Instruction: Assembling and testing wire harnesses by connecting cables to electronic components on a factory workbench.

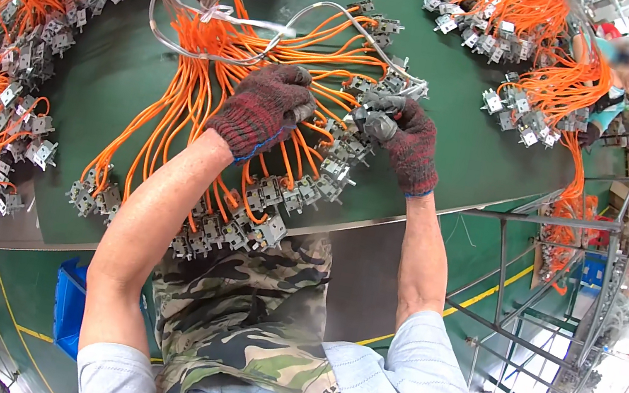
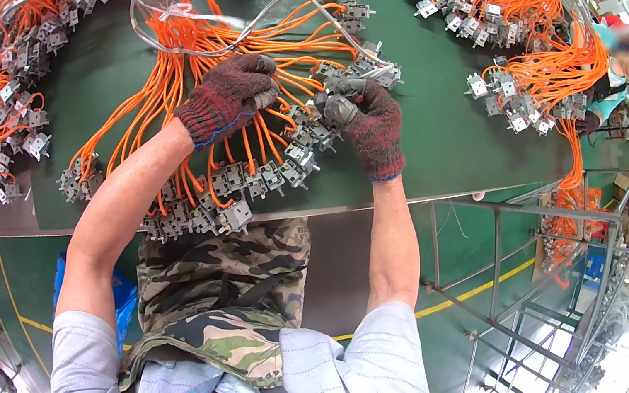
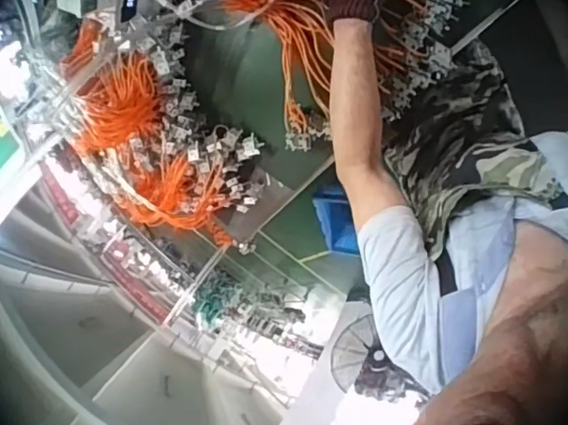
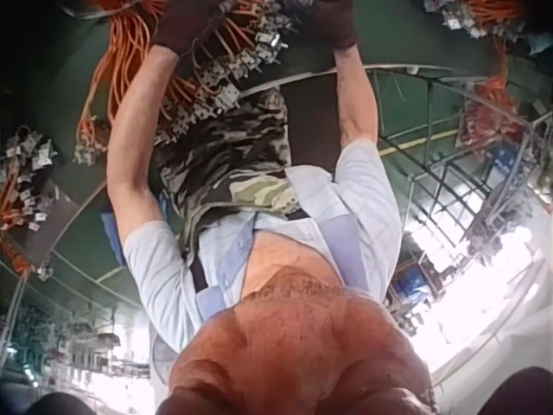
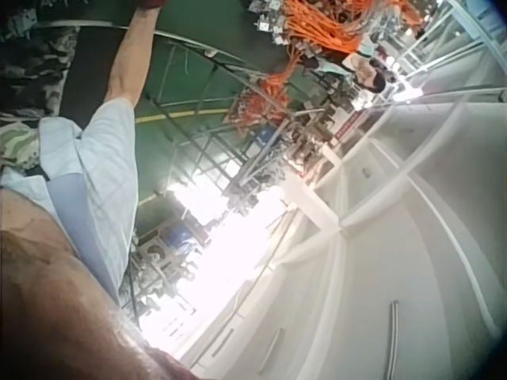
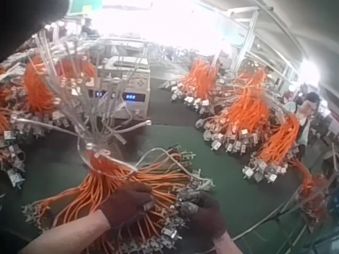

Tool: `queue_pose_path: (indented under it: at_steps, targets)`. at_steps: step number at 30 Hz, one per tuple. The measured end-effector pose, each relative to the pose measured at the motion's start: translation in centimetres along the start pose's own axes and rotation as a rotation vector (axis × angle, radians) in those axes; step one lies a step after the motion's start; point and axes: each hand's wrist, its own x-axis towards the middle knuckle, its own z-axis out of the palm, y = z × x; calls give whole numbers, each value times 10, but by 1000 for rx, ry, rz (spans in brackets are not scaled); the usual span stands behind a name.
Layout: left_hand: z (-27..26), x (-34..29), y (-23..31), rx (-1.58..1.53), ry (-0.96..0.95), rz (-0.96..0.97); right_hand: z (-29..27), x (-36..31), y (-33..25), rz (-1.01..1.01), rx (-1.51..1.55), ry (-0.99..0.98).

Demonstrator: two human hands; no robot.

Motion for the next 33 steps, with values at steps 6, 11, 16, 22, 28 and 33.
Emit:
queue_pose_path:
  at_steps: [6, 11, 16, 22, 28, 33]
  targets:
    - [-1, 1, -2, 39, 37, -21, 9, -22, -4, -55, -159, 192]
    - [3, 3, 0, 13, 17, -30, 4, -33, 3, -48, -225, 164]
    - [11, 8, -3, -89, -78, -191, 3, -38, 2, -55, -260, 155]
    - [6, 7, -6, 31, 9, -27, -2, -35, 9, -155, -270, 128]
    - [2, 4, -2, 39, 24, -46, 37, -51, -14, -170, -255, 292]
    - [4, 1, -2, 13, 20, -88, 41, -50, -15, -193, -600, 220]
